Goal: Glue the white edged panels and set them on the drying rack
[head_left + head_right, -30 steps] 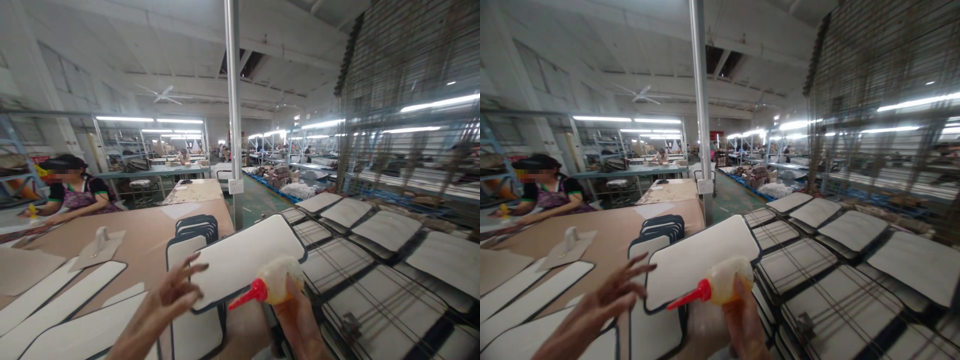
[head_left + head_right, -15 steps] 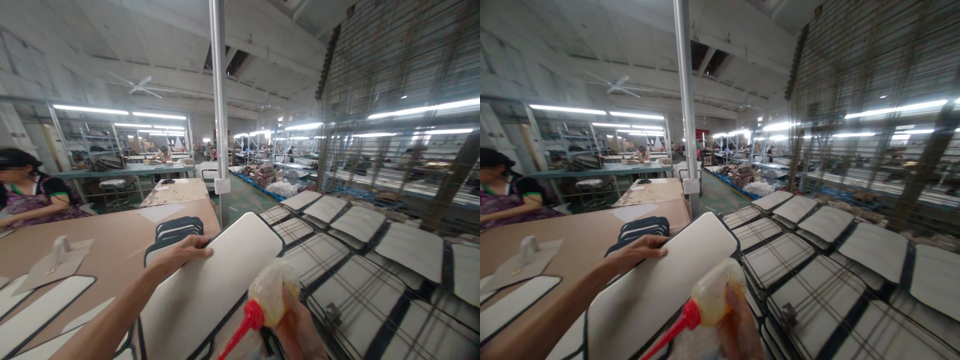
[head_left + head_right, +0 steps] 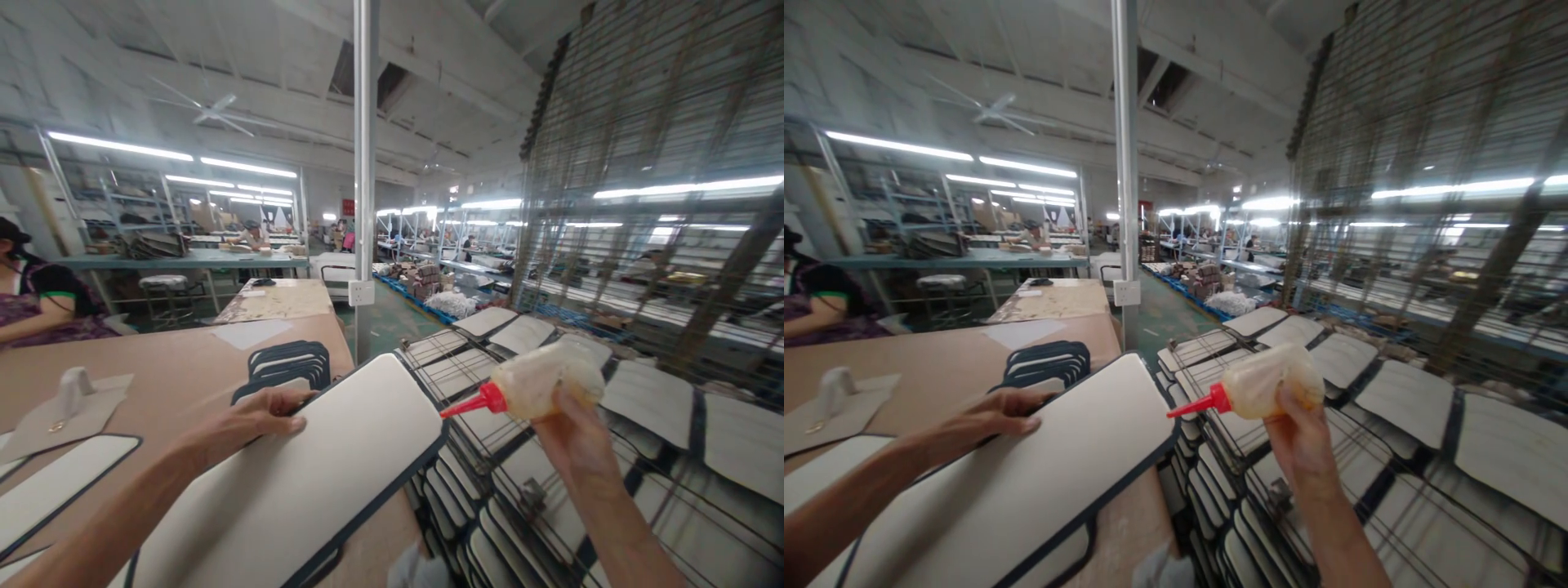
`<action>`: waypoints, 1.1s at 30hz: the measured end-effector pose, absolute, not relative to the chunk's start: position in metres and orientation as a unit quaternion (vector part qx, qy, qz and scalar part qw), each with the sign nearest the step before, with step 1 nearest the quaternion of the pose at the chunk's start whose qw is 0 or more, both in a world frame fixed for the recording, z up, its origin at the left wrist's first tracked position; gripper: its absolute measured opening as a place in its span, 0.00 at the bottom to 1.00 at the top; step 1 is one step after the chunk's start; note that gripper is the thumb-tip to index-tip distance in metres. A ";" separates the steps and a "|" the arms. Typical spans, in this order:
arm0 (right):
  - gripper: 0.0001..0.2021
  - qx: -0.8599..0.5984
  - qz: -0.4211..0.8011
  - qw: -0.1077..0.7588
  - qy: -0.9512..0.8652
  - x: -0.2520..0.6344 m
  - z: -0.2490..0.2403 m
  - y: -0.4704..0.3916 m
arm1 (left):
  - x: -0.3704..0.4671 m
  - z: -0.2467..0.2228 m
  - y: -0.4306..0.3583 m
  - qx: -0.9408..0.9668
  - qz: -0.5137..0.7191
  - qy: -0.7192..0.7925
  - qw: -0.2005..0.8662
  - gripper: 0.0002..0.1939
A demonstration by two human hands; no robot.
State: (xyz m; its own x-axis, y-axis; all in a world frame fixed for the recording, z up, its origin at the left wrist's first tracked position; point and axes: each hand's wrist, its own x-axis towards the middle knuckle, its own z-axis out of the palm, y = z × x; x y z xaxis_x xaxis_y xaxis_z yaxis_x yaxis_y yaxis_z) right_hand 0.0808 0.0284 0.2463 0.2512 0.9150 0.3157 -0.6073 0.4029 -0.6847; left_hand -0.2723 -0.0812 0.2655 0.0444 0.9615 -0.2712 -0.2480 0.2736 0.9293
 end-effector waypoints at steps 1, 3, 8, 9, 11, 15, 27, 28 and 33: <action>0.21 -0.217 0.501 0.757 -0.358 0.082 0.248 0.029 | -0.273 0.269 -0.083 0.391 0.459 0.492 0.628 0.22; 0.22 -0.215 0.504 0.751 -0.369 0.082 0.250 0.031 | -0.274 0.276 -0.085 0.466 0.395 0.479 0.630 0.19; 0.24 -0.209 0.516 0.729 -0.400 0.082 0.258 0.034 | -0.276 0.285 -0.087 0.512 0.355 0.478 0.619 0.17; 0.24 -0.208 0.519 0.724 -0.405 0.082 0.259 0.035 | -0.276 0.286 -0.087 0.515 0.348 0.478 0.621 0.17; 0.25 -0.209 0.524 0.714 -0.415 0.082 0.262 0.035 | -0.275 0.288 -0.089 0.507 0.345 0.479 0.628 0.19; 0.25 -0.214 0.534 0.691 -0.437 0.083 0.267 0.034 | -0.272 0.293 -0.092 0.481 0.369 0.489 0.627 0.22; 0.24 -0.225 0.540 0.655 -0.478 0.092 0.264 0.025 | -0.277 0.295 -0.093 0.567 0.275 0.462 0.624 0.22; 0.24 -0.227 0.538 0.657 -0.477 0.092 0.263 0.025 | -0.276 0.293 -0.093 0.561 0.281 0.465 0.625 0.22; 0.22 -0.230 0.525 0.677 -0.461 0.094 0.257 0.024 | -0.273 0.283 -0.094 0.532 0.345 0.495 0.594 0.25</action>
State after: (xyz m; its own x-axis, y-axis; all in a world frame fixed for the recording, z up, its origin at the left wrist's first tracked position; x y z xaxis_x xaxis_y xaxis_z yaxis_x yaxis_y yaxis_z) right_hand 0.0937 0.0241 0.2572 0.0230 0.9232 0.3836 -0.4998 0.3430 -0.7954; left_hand -0.2725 -0.0944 0.2826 0.2723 0.9366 -0.2208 0.1163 0.1957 0.9737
